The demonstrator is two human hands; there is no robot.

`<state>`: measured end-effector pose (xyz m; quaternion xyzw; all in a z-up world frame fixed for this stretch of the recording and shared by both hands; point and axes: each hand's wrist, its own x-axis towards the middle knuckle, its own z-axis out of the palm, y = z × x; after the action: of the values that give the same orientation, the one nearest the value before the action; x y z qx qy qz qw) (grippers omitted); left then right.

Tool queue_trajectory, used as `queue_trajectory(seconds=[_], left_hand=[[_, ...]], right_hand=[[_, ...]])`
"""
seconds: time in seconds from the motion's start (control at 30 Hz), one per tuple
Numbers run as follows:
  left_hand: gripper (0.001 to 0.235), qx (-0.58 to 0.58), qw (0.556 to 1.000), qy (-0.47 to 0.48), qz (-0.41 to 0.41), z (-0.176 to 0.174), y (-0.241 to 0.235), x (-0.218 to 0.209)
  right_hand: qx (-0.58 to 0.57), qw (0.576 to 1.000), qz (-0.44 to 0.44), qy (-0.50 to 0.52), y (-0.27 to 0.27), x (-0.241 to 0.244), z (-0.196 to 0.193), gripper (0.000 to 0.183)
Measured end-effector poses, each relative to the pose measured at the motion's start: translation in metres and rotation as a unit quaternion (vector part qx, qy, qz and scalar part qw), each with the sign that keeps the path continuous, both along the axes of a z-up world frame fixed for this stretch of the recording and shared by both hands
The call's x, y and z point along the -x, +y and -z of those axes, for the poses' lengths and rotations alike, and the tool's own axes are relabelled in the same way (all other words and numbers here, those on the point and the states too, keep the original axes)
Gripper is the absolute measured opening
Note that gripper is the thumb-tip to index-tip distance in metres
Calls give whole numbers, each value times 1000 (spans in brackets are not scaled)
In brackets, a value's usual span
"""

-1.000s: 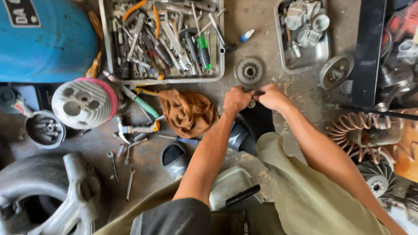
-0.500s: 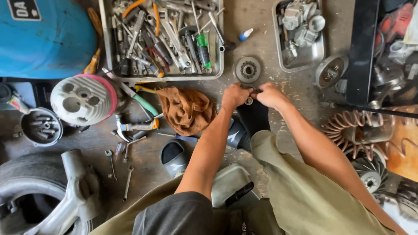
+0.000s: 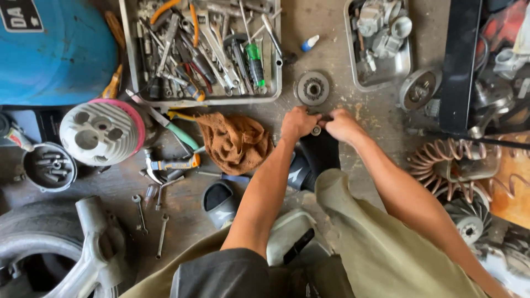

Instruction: The person sits on the workshop floor and assembles a motorcycle clutch hub by hand, pressing small bearing and plate components into the hub one at a time and turning the hub over to seat the parts. They repeatedly pick small metal parts from the floor and fit them into the hub.

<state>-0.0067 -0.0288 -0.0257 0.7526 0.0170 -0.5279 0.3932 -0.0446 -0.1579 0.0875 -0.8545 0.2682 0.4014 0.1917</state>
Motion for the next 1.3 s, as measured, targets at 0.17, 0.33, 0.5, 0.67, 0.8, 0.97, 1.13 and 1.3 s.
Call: queue_trajectory(seconds=[0.17,0.33,0.5,0.67,0.8,0.97,1.13,1.3], left_hand=[[67,-21,1000,12,10,-31,7,-1],[62,-27,999,20,9,-35,7,1],[56,-46,999,16,-1,-47,4,-4],[57,-54,998,6,23,-29,-3,-6],[57,-46,999,2,14,-17,1,-5],[61,-80,996,10,26,-30,2,-6],[63,-77,997,20,-1,-25,1,1],[67,-49,998,-15,31,-7,-9,-6]], right_hand=[[8,999,-6,34,4,-4,-7,56],[6,999,7,50,4,-5,-6,59],[25,999,-18,37,-5,-2,4,51],[37,999,-9,35,-14,1,18,50],[65,997,-23,36,-12,4,29,48],[55,998,-13,41,-5,1,17,44],[61,997,-23,37,-3,5,23,40],[11,994,-97,-46,-22,13,24,39]])
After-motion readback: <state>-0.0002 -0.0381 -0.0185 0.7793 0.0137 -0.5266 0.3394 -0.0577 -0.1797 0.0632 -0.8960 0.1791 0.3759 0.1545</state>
